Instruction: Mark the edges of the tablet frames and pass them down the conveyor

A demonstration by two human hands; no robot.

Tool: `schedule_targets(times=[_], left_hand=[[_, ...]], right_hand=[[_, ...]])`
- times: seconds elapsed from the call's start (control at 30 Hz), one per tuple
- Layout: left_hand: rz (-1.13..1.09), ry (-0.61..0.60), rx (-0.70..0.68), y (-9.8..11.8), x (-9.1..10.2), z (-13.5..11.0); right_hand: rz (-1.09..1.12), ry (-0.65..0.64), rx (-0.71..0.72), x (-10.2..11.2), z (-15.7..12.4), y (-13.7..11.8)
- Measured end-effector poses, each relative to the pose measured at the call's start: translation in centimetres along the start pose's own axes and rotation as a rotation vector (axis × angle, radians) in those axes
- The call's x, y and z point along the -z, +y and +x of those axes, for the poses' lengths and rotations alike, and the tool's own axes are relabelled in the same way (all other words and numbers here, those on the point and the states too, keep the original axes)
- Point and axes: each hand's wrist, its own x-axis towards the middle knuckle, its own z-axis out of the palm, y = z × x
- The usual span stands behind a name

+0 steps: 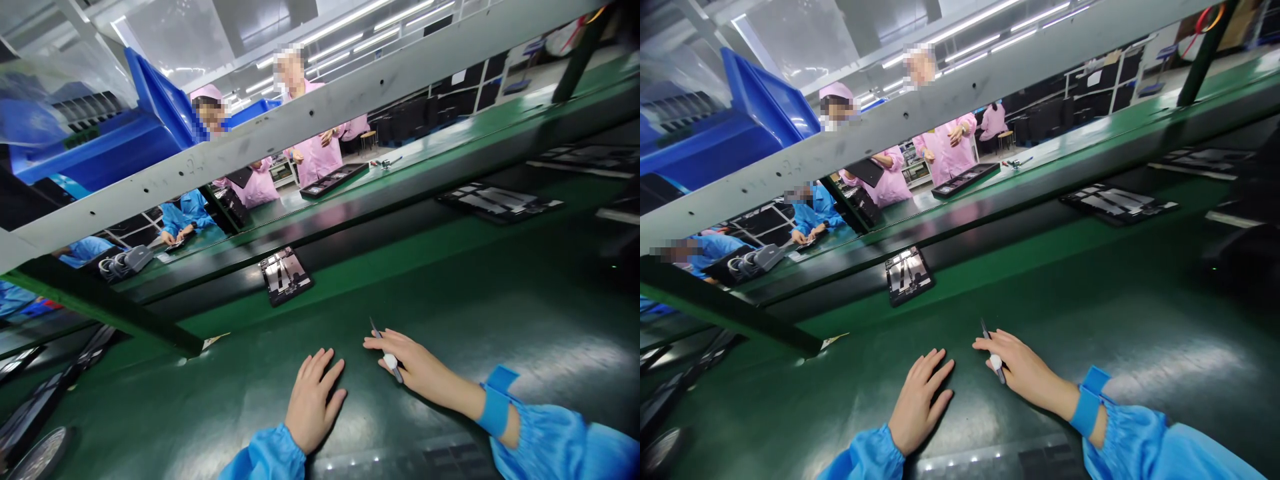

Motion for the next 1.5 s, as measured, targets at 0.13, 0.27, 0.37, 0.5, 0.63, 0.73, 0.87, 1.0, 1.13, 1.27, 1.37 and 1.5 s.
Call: schedule_targets(times=[0.13, 0.27, 0.37, 0.5, 0.63, 0.73, 0.87, 1.0, 1.13, 1.27, 1.37, 1.5], left_hand=[[-0.004, -0.012, -0.002, 0.0, 0.1, 0.0], [-0.009, 0.003, -0.002, 0.1, 0.1, 0.0], [-0.012, -0.007, 0.0, 0.2, 0.3, 0.0], [-0.019, -0.034, 0.015, 0.4, 0.5, 0.1], [-0.027, -0.051, 0.026, 0.6, 0.6, 0.1], [-0.044, -0.057, 0.038, 0.7, 0.7, 0.1], [-0.068, -0.067, 0.067, 1.0, 0.8, 0.0], [-0.099, -0.067, 0.094, 1.3, 0.9, -0.1], [-0.124, -0.078, 0.096, 1.2, 0.9, -0.2], [-0.145, -0.085, 0.093, 1.0, 0.5, -0.4], [-0.148, -0.083, 0.094, 0.9, 0.1, -0.6], [-0.145, -0.057, 0.091, 0.9, -0.2, -0.7]], right_hand=[[-0.008, -0.011, -0.004, 0.2, 0.0, -0.2], [-0.005, -0.005, -0.01, 0.2, 0.0, -0.3], [-0.007, -0.003, -0.014, 0.1, -0.1, -0.1], [-0.014, -0.01, -0.014, -0.1, -0.2, 0.1], [-0.025, -0.018, -0.022, -0.1, -0.2, 0.1], [-0.049, -0.019, -0.029, -0.2, -0.3, 0.2], [-0.089, -0.019, -0.027, -0.5, -0.5, 0.9], [-0.121, -0.028, -0.022, -0.9, -0.7, 1.8], [-0.131, -0.011, -0.018, -1.3, -1.0, 2.6], [-0.14, -0.025, -0.036, -1.3, -1.1, 2.8], [-0.145, -0.026, -0.041, -1.3, -1.2, 2.8], [-0.153, -0.005, -0.031, -1.4, -1.2, 2.9]])
